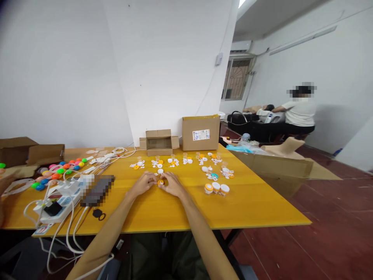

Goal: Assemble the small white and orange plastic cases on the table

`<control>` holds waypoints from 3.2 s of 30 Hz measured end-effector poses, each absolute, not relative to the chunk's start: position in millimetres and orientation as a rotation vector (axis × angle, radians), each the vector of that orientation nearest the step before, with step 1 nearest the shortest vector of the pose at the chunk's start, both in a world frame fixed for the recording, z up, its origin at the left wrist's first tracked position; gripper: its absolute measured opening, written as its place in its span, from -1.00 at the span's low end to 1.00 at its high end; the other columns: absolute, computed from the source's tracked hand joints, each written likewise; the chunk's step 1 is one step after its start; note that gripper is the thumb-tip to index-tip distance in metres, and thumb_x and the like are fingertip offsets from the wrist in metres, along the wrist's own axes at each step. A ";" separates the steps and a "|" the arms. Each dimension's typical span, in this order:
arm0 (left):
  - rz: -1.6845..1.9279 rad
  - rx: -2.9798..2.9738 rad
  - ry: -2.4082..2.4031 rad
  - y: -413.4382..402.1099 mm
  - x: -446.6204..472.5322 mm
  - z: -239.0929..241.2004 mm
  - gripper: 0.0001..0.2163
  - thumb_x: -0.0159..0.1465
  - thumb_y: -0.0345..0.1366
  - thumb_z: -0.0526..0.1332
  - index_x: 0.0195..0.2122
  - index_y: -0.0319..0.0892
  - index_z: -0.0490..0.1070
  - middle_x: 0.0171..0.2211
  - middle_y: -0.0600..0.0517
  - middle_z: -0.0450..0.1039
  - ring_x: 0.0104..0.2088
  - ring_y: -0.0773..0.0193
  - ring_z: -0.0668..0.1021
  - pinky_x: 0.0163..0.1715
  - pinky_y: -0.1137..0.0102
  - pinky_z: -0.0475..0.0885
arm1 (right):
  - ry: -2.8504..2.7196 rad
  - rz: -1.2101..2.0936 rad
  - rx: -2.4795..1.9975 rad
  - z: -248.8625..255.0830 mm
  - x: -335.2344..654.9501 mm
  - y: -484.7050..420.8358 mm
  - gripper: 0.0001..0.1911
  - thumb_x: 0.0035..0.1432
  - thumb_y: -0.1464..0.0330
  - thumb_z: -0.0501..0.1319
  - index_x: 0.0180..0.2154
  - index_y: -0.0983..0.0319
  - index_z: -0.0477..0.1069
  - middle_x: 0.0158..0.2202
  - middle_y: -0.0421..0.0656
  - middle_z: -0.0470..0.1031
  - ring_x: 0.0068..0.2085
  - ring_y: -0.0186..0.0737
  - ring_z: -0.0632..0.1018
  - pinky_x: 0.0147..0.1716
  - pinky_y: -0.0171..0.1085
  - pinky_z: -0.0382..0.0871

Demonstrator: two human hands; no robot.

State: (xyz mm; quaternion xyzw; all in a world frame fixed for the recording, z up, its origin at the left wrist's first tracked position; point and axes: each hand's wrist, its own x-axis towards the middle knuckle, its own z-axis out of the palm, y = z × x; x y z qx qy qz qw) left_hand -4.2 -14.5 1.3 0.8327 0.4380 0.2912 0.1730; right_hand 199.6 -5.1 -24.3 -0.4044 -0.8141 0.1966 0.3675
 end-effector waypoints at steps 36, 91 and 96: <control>0.986 2.090 1.147 -9.7 3.2 -1.9 -0.90 0.26 -0.29 0.23 -0.32 -0.16 0.52 -0.30 0.01 0.55 -0.21 0.22 0.51 -0.16 0.35 0.43 | -2.099 0.516 -1.024 -20.0 202.3 -8.6 -0.83 0.04 0.34 0.36 -0.26 0.14 0.48 -0.21 -0.15 0.51 -0.11 -0.08 0.52 -0.06 -0.10 0.41; 0.908 2.206 1.179 -7.4 7.7 -5.4 -0.86 0.23 -0.40 0.26 -0.35 -0.13 0.64 -0.37 0.02 0.52 -0.34 0.27 0.51 -0.24 0.40 0.41 | -2.139 0.553 -1.013 -24.2 204.3 -1.5 -0.81 0.07 0.26 0.38 -0.22 0.10 0.55 -0.17 -0.15 0.54 -0.08 -0.06 0.52 -0.04 -0.08 0.36; 0.906 2.226 1.177 -6.3 7.1 -5.4 -0.85 0.24 -0.39 0.26 -0.33 -0.11 0.65 -0.38 0.02 0.52 -0.35 0.28 0.51 -0.26 0.41 0.41 | -2.128 0.562 -1.009 -23.2 203.4 -1.8 -0.81 0.07 0.27 0.39 -0.23 0.11 0.55 -0.17 -0.15 0.54 -0.09 -0.06 0.52 -0.04 -0.08 0.36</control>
